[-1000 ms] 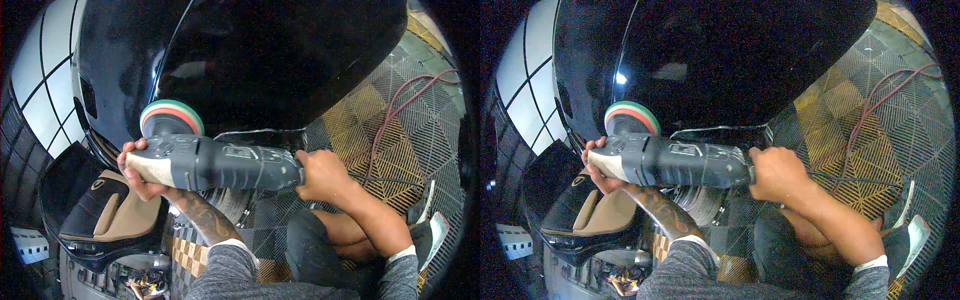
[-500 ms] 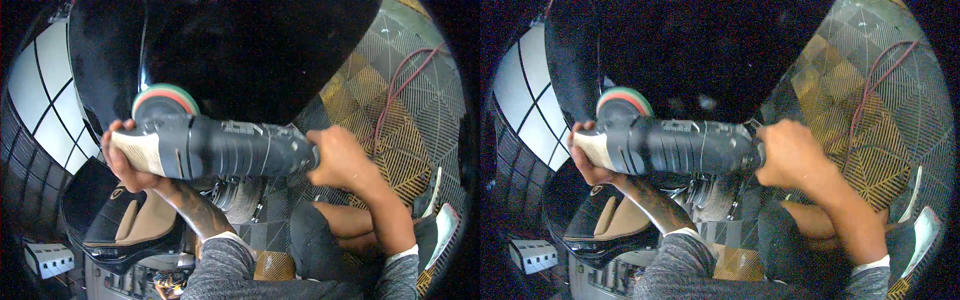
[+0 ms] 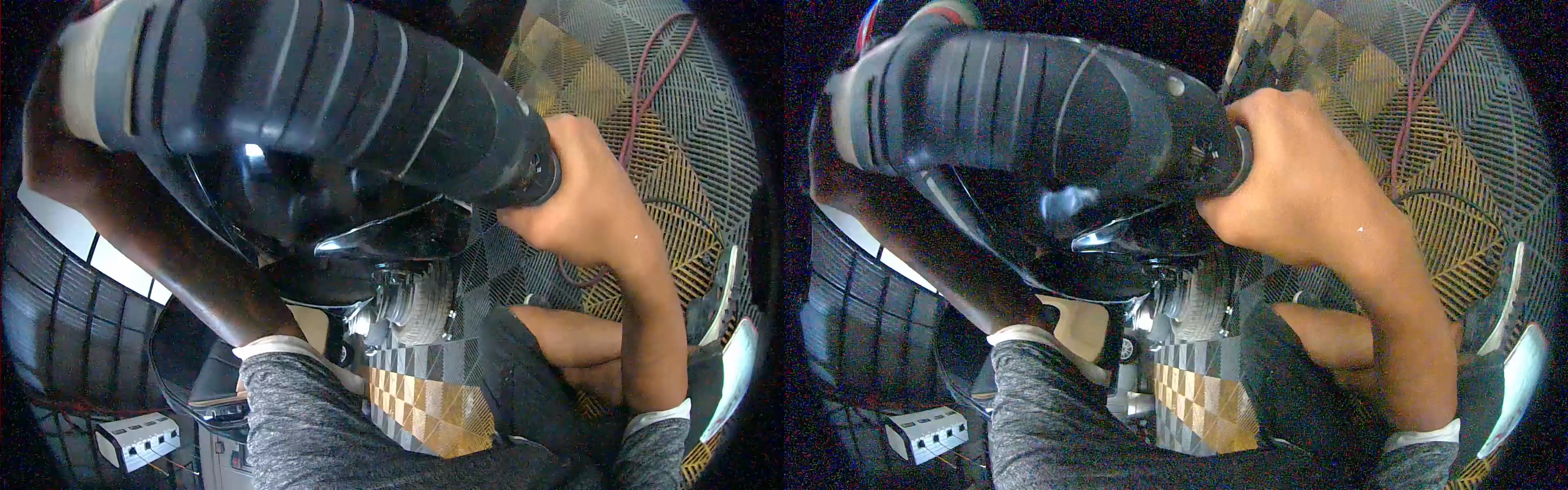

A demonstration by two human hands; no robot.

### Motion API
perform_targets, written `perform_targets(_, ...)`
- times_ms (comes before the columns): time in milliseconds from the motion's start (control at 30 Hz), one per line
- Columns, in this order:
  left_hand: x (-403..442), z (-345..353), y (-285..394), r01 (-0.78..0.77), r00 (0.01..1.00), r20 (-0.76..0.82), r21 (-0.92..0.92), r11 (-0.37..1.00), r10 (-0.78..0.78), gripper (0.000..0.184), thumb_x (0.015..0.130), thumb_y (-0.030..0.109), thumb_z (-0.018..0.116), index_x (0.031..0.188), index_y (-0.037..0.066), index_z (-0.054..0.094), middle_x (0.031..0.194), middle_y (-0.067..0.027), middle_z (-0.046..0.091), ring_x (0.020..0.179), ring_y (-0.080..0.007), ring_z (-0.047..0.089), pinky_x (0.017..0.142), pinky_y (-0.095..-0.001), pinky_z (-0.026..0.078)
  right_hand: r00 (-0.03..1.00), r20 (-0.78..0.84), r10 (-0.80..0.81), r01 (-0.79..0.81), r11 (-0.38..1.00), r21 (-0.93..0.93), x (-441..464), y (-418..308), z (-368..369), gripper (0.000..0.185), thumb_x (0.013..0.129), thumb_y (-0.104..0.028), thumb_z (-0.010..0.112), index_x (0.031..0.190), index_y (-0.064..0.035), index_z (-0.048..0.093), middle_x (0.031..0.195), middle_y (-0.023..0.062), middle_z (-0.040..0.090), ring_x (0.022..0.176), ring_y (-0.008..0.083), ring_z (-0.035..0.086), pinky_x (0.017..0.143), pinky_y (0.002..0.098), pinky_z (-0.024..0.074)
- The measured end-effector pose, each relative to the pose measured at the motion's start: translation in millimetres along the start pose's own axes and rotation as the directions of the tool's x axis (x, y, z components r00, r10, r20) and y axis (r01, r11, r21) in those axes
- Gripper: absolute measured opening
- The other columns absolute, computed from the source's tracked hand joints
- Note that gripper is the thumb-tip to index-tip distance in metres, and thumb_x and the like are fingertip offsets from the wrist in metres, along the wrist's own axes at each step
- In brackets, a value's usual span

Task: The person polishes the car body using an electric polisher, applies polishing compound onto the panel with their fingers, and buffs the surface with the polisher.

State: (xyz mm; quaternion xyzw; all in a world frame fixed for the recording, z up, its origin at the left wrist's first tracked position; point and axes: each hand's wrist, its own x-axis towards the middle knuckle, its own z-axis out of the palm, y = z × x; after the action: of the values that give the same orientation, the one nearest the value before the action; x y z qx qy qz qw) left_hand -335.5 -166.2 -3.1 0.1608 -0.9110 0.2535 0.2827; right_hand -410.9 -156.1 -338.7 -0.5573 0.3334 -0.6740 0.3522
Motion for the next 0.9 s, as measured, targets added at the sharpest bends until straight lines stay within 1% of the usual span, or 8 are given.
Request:
perform_targets(133,13.6,16.9,3.2,0.044,0.999,0.015,-0.012,0.999,-0.043,0.046,0.098,0.016,0.041,0.129,-0.015,0.053,0.123,-0.0316,0.062,0.113,-0.0385,0.064,0.104,-0.0491,0.049,0.980,0.102,0.170,-0.185,0.971,0.154,7.7,3.6,-10.7,0.064,0.061,-0.018,0.084,0.117,-0.0008,0.058,0.111,0.0218,0.060,0.105,0.0400,0.059,0.094,0.0430,0.0480)
perform_targets(233,22.8,22.7,4.7,0.057,0.998,0.031,-0.004,0.998,-0.057,0.047,0.098,0.018,0.041,0.131,-0.014,0.051,0.124,-0.0318,0.061,0.114,-0.0395,0.063,0.106,-0.0503,0.048,0.985,-0.159,-0.064,0.065,0.998,-0.001,4.7,16.3,-3.4,0.063,0.062,-0.019,0.084,0.116,-0.0004,0.058,0.110,0.0219,0.060,0.106,0.0402,0.059,0.094,0.0426,0.0481)
perform_targets(333,31.3,23.5,3.9,0.057,0.997,0.047,0.011,0.998,-0.057,0.049,0.098,0.020,0.041,0.132,-0.014,0.050,0.125,-0.0320,0.061,0.116,-0.0405,0.062,0.107,-0.0516,0.046,0.989,0.065,0.132,-0.141,0.976,0.163,12.3,9.2,-11.8,0.064,0.062,-0.019,0.085,0.117,-0.0006,0.058,0.111,0.0220,0.060,0.107,0.0399,0.059,0.095,0.0424,0.0479)
perform_targets(567,21.6,3.5,2.6,0.129,0.991,0.036,0.031,0.991,-0.130,0.053,0.098,0.025,0.041,0.135,-0.012,0.048,0.128,-0.0324,0.059,0.120,-0.0428,0.059,0.109,-0.0544,0.043,0.998,0.047,-0.028,0.016,0.973,0.232,11.9,17.6,16.6,0.023,0.067,-0.018,0.071,0.079,0.0027,0.070,0.075,0.0264,0.067,0.077,0.0422,0.069,0.074,0.0461,0.0557)
perform_targets(733,-26.5,-65.3,-17.4,0.409,0.912,0.209,-0.524,0.747,-0.353,0.048,0.099,0.023,0.043,0.137,-0.007,0.045,0.133,-0.0315,0.053,0.121,-0.0437,0.056,0.104,-0.0550,0.047,0.984,0.176,0.003,-0.034,0.985,0.169,5.7,24.7,44.2,0.026,0.067,-0.022,0.072,0.079,0.0013,0.069,0.078,0.0268,0.068,0.079,0.0441,0.068,0.077,0.0483,0.0563)
perform_targets(767,-45.5,-57.1,-14.0,0.303,0.945,0.019,-0.420,0.855,-0.326,0.049,0.098,0.024,0.044,0.137,-0.006,0.047,0.133,-0.0310,0.053,0.118,-0.0433,0.057,0.105,-0.0546,0.046,0.984,0.176,0.001,-0.031,0.986,0.167,4.0,24.0,48.2,0.026,0.067,-0.022,0.072,0.079,0.0013,0.069,0.078,0.0268,0.068,0.079,0.0441,0.068,0.077,0.0483,0.0563)
perform_targets(833,-72.0,-77.6,-23.2,0.279,0.958,0.118,-0.587,0.760,-0.261,0.049,0.099,0.025,0.043,0.136,-0.006,0.047,0.131,-0.0308,0.054,0.116,-0.0423,0.058,0.105,-0.0539,0.044,0.965,0.256,0.056,-0.069,0.997,0.039,0.1,20.9,55.0,0.029,0.065,-0.023,0.072,0.081,0.0013,0.069,0.079,0.0275,0.068,0.080,0.0451,0.068,0.078,0.0494,0.0565)
perform_targets(900,-100.5,-84.5,-21.3,0.238,0.960,-0.039,-0.410,0.880,-0.278,0.050,0.099,0.026,0.040,0.136,-0.006,0.047,0.130,-0.0308,0.055,0.113,-0.0415,0.060,0.105,-0.0524,0.044,0.956,0.290,0.049,-0.066,0.997,0.049,-4.5,21.2,66.8,0.032,0.063,-0.023,0.073,0.084,0.0015,0.069,0.080,0.0277,0.069,0.080,0.0455,0.068,0.078,0.0507,0.0567)
